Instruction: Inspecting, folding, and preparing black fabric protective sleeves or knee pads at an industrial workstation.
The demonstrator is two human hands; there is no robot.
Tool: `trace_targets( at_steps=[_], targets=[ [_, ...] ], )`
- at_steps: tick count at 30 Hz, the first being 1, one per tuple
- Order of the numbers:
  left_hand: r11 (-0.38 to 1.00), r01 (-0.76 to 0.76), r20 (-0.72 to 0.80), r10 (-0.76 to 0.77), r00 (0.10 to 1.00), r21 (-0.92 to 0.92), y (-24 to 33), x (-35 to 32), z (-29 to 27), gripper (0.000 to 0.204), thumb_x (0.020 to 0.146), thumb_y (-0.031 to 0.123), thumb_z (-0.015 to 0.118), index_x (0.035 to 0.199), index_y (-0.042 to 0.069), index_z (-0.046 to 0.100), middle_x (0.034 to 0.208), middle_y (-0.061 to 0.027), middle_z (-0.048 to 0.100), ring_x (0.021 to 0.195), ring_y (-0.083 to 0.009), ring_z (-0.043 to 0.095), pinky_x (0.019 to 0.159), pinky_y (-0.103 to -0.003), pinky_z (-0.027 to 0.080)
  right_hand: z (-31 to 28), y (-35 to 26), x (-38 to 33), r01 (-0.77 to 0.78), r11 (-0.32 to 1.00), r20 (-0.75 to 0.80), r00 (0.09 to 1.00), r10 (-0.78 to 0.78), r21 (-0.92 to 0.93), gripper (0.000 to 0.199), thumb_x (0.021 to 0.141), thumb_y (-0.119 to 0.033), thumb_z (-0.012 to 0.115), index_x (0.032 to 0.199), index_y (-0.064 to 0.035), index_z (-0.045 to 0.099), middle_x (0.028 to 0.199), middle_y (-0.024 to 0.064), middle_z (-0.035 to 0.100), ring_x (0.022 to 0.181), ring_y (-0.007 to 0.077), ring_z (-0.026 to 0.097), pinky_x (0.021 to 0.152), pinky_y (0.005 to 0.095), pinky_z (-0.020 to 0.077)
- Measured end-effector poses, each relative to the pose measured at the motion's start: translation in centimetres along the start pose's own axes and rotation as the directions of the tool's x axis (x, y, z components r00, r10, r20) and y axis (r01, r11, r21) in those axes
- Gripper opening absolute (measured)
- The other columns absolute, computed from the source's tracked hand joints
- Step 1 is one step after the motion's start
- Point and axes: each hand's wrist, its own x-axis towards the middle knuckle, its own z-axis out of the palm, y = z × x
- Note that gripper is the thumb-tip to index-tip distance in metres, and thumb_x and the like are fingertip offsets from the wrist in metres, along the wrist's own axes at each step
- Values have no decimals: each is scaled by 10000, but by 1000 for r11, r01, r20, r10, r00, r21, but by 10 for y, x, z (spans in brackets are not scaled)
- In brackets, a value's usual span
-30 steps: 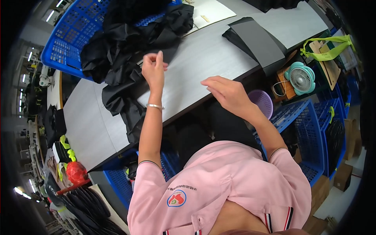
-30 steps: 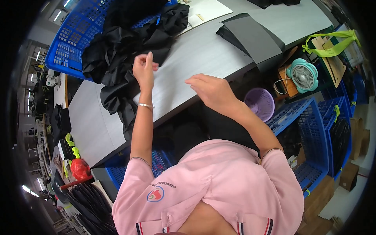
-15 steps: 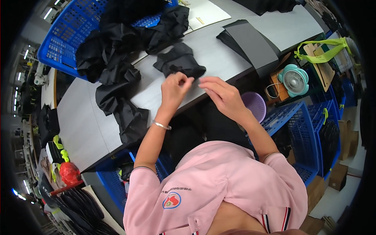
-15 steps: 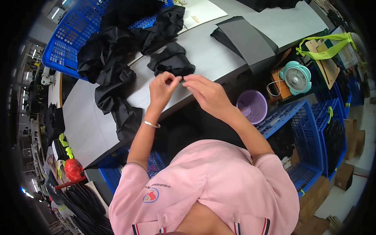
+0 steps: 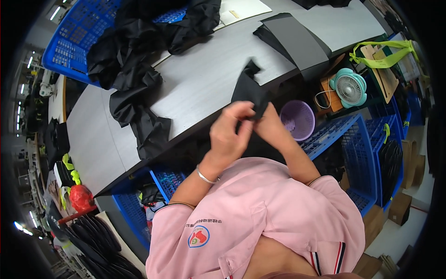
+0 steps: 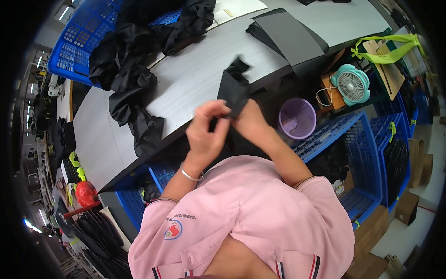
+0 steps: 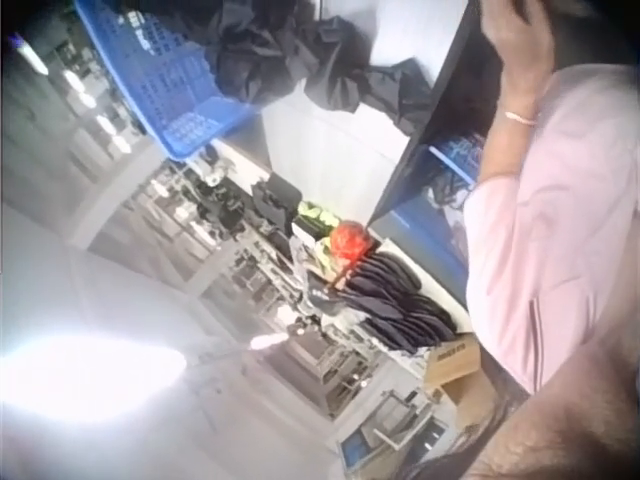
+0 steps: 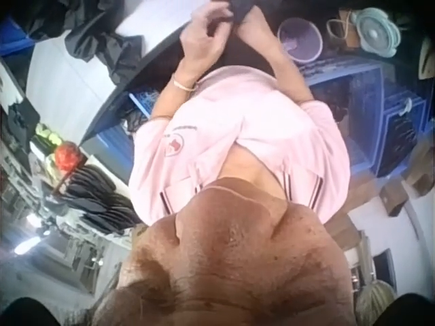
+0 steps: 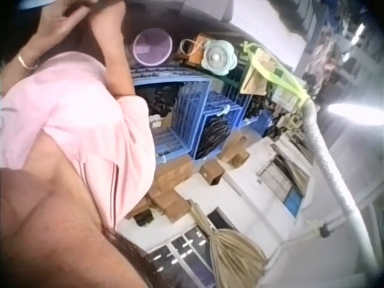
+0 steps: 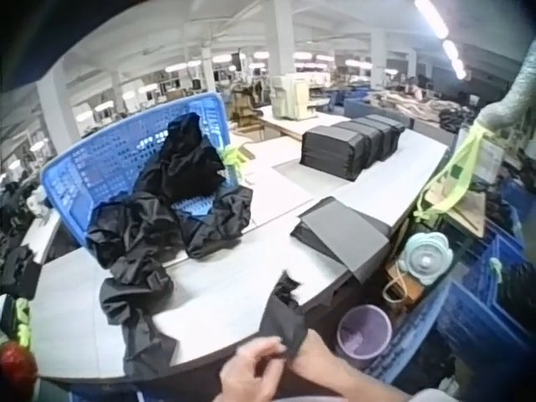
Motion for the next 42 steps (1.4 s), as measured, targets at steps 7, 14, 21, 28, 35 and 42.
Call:
trace_targets(
  at_steps=[7, 14, 21, 28, 35, 42],
  targets=[
    [954, 55, 333, 49, 942, -295, 29, -47, 53, 297, 805, -78, 701, 1080, 14, 639, 942, -106, 676, 785, -202, 676, 689, -298, 549, 2, 13, 16, -166, 343, -22, 876, 482, 924, 448, 998, -175, 522, 1405, 4, 466, 1430, 119, 506, 1293, 213, 501, 1094, 362, 397],
    [961, 100, 430, 20, 903, -256, 30, -51, 54, 275, 798, -9, 718, 1066, 26, 667, 916, -99, 656, 857, -250, 642, 756, -336, 519, -2, 64, 27, -213, 216, 108, 904, 413, 953, 523, 1069, -433, 363, 1285, 2, 554, 1448, 125, 506, 1310, 215, 471, 1066, 357, 408],
    [965, 261, 84, -258, 962, -22, -24, -17, 31, 332, 830, 153, 744, 1136, 64, 648, 1199, -69, 604, 1060, -214, 543, 910, -313, 446, -6, 41, 35, -305, 450, 79, 888, 453, 839, 500, 1064, -395, 382, 1320, 10, 525, 1440, 130, 497, 1343, 211, 427, 1058, 356, 419],
    [632, 540, 168, -551, 817, -556, -66, 9, 14, 133, 928, 149, 695, 870, 30, 705, 1148, -43, 645, 948, -104, 597, 871, -269, 475, 5, 37, 1, -92, 860, 22, 995, 93, 503, 382, 1051, -219, 418, 1328, 25, 514, 1398, 109, 508, 1280, 200, 484, 1041, 344, 427],
    [922, 342, -100, -363, 926, -181, -48, 21, 24, 184, 923, 140, 673, 1072, 34, 661, 1293, -105, 599, 1192, -212, 542, 995, -341, 412, -22, 8, 34, -147, 813, -82, 969, 232, 564, 356, 1028, -169, 457, 1316, 30, 525, 1374, 117, 532, 1256, 204, 508, 1025, 328, 430],
    [975, -189, 120, 174, 977, 119, -1, -35, 54, 504, 736, 248, 842, 1152, 55, 634, 1347, -146, 537, 1269, -353, 465, 1046, -442, 380, -26, 67, 82, -141, 412, -57, 900, 432, 900, 423, 991, -198, 566, 1371, -24, 497, 1340, 69, 567, 1207, 136, 535, 1019, 234, 391]
  ],
)
